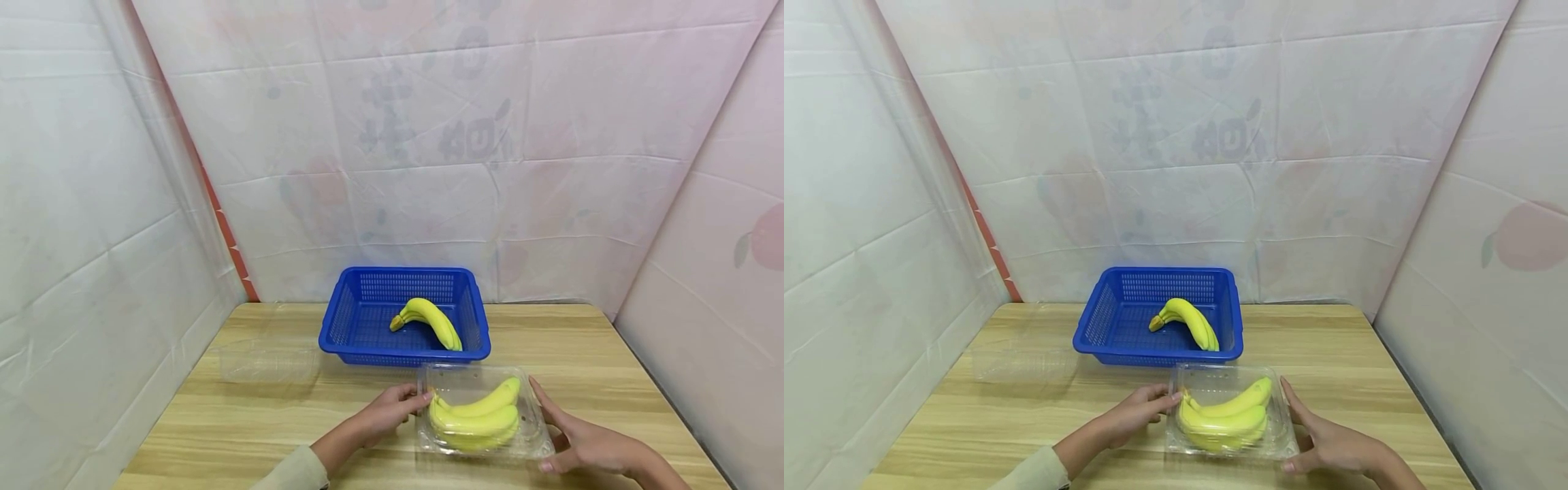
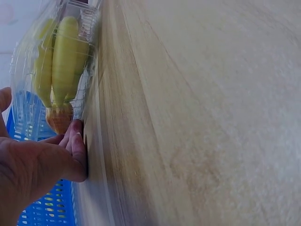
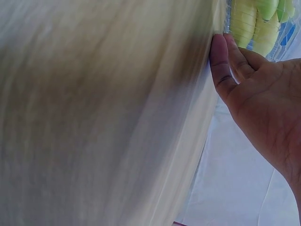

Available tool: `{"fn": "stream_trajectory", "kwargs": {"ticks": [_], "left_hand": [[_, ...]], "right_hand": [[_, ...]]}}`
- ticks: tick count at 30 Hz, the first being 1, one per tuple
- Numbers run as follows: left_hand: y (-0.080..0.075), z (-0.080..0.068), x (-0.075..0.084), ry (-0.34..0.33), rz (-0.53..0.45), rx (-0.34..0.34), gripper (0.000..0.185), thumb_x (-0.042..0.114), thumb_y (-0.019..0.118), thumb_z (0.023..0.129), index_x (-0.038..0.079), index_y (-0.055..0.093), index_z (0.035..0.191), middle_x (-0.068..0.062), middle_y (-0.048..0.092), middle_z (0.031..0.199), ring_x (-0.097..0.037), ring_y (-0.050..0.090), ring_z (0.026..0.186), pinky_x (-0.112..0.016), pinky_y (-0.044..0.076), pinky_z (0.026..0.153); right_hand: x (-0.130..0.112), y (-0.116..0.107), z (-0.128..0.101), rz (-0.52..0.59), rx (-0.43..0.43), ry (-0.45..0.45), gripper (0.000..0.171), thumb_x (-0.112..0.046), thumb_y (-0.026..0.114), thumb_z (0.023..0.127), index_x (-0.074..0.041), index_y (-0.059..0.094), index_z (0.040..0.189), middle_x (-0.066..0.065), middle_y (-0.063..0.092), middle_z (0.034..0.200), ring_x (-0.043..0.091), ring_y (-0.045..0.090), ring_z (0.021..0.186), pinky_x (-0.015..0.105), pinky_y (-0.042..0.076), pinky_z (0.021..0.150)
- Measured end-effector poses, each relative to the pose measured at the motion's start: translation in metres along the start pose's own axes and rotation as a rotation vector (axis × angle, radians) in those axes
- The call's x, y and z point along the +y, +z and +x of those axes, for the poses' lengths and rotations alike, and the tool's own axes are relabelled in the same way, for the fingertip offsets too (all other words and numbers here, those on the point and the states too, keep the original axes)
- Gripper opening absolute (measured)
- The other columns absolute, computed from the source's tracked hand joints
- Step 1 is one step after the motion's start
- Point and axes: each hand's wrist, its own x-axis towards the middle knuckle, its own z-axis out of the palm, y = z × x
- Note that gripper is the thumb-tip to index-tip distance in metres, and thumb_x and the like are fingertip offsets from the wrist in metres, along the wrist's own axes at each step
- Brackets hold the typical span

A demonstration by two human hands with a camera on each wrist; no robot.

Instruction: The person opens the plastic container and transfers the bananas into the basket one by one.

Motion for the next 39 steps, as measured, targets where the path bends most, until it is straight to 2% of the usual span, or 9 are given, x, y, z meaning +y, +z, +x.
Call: {"fn": "stream_trajectory", "kwargs": {"ticks": [3, 6, 12, 17, 19, 23, 28, 32, 39], "left_hand": [[0.001, -0.001, 0.000, 0.021, 0.011, 0.019, 0.049, 0.044, 0.060, 0.109, 0.007, 0.063, 0.141, -0.008, 0.070, 0.125, -0.023, 0.063, 0.119, -0.058, 0.052, 0.106], [0.003, -0.002, 0.000, 0.062, 0.046, 0.055, 0.049, 0.042, 0.061, 0.108, 0.005, 0.064, 0.140, -0.009, 0.071, 0.123, -0.021, 0.064, 0.114, -0.053, 0.055, 0.102], [0.005, -0.006, 0.001, 0.130, 0.209, 0.157, 0.059, 0.046, 0.066, 0.105, 0.002, 0.060, 0.144, -0.009, 0.072, 0.126, -0.022, 0.067, 0.115, -0.045, 0.059, 0.098], [0.011, -0.016, 0.007, 0.168, 0.394, 0.268, 0.084, 0.060, 0.066, 0.100, 0.001, 0.048, 0.157, -0.015, 0.064, 0.139, -0.035, 0.064, 0.128, -0.057, 0.056, 0.107], [0.013, -0.020, 0.011, 0.169, 0.456, 0.286, 0.091, 0.066, 0.065, 0.098, 0.004, 0.043, 0.161, -0.018, 0.057, 0.149, -0.042, 0.058, 0.138, -0.065, 0.050, 0.112], [0.016, -0.020, 0.015, 0.198, 0.558, 0.272, 0.098, 0.070, 0.065, 0.095, 0.009, 0.037, 0.166, -0.017, 0.044, 0.165, -0.044, 0.045, 0.152, -0.069, 0.043, 0.118], [0.018, -0.017, 0.017, 0.260, 0.667, 0.215, 0.103, 0.075, 0.062, 0.094, 0.012, 0.029, 0.169, -0.010, 0.032, 0.174, -0.041, 0.032, 0.160, -0.073, 0.032, 0.124], [0.019, -0.015, 0.020, 0.315, 0.782, 0.155, 0.110, 0.080, 0.059, 0.093, 0.014, 0.021, 0.172, -0.007, 0.024, 0.179, -0.036, 0.025, 0.165, -0.072, 0.024, 0.129], [0.020, -0.012, 0.022, 0.384, 0.947, 0.106, 0.118, 0.086, 0.059, 0.088, 0.016, 0.017, 0.173, -0.008, 0.017, 0.181, -0.033, 0.018, 0.168, -0.064, 0.024, 0.132]], "right_hand": [[0.000, 0.000, 0.000, -0.011, 0.006, 0.001, 0.123, -0.012, 0.070, 0.102, -0.020, -0.037, 0.162, 0.055, -0.016, 0.160, 0.014, 0.067, 0.122, 0.016, 0.051, 0.096], [0.000, 0.000, 0.000, -0.027, 0.013, 0.011, 0.123, -0.014, 0.071, 0.102, -0.020, -0.036, 0.162, 0.056, -0.013, 0.160, 0.016, 0.067, 0.121, 0.016, 0.051, 0.095], [0.000, -0.001, 0.000, -0.050, 0.018, -0.002, 0.126, -0.013, 0.073, 0.100, -0.019, -0.036, 0.163, 0.056, -0.008, 0.161, 0.015, 0.068, 0.120, 0.016, 0.051, 0.094], [0.004, 0.000, 0.000, -0.070, 0.031, -0.004, 0.126, -0.014, 0.074, 0.099, -0.018, -0.035, 0.163, 0.057, -0.004, 0.160, 0.016, 0.068, 0.116, 0.016, 0.051, 0.093], [0.006, -0.001, 0.000, -0.070, 0.033, -0.006, 0.127, -0.013, 0.074, 0.098, -0.019, -0.035, 0.163, 0.057, -0.005, 0.160, 0.015, 0.068, 0.117, 0.017, 0.052, 0.094], [0.008, -0.001, -0.001, -0.050, 0.026, -0.019, 0.127, -0.011, 0.073, 0.099, -0.020, -0.036, 0.163, 0.057, -0.007, 0.160, 0.014, 0.068, 0.119, 0.017, 0.052, 0.095], [0.010, -0.001, -0.001, -0.038, 0.021, -0.028, 0.125, -0.011, 0.072, 0.100, -0.021, -0.036, 0.163, 0.057, -0.007, 0.160, 0.015, 0.069, 0.117, 0.016, 0.052, 0.094], [0.009, -0.001, -0.001, -0.069, 0.032, -0.020, 0.125, -0.013, 0.073, 0.100, -0.020, -0.035, 0.163, 0.057, -0.006, 0.159, 0.014, 0.069, 0.115, 0.017, 0.052, 0.093], [0.008, -0.002, 0.000, -0.077, 0.027, -0.020, 0.124, -0.013, 0.072, 0.100, -0.019, -0.034, 0.164, 0.057, -0.002, 0.161, 0.014, 0.068, 0.117, 0.016, 0.051, 0.093]]}}
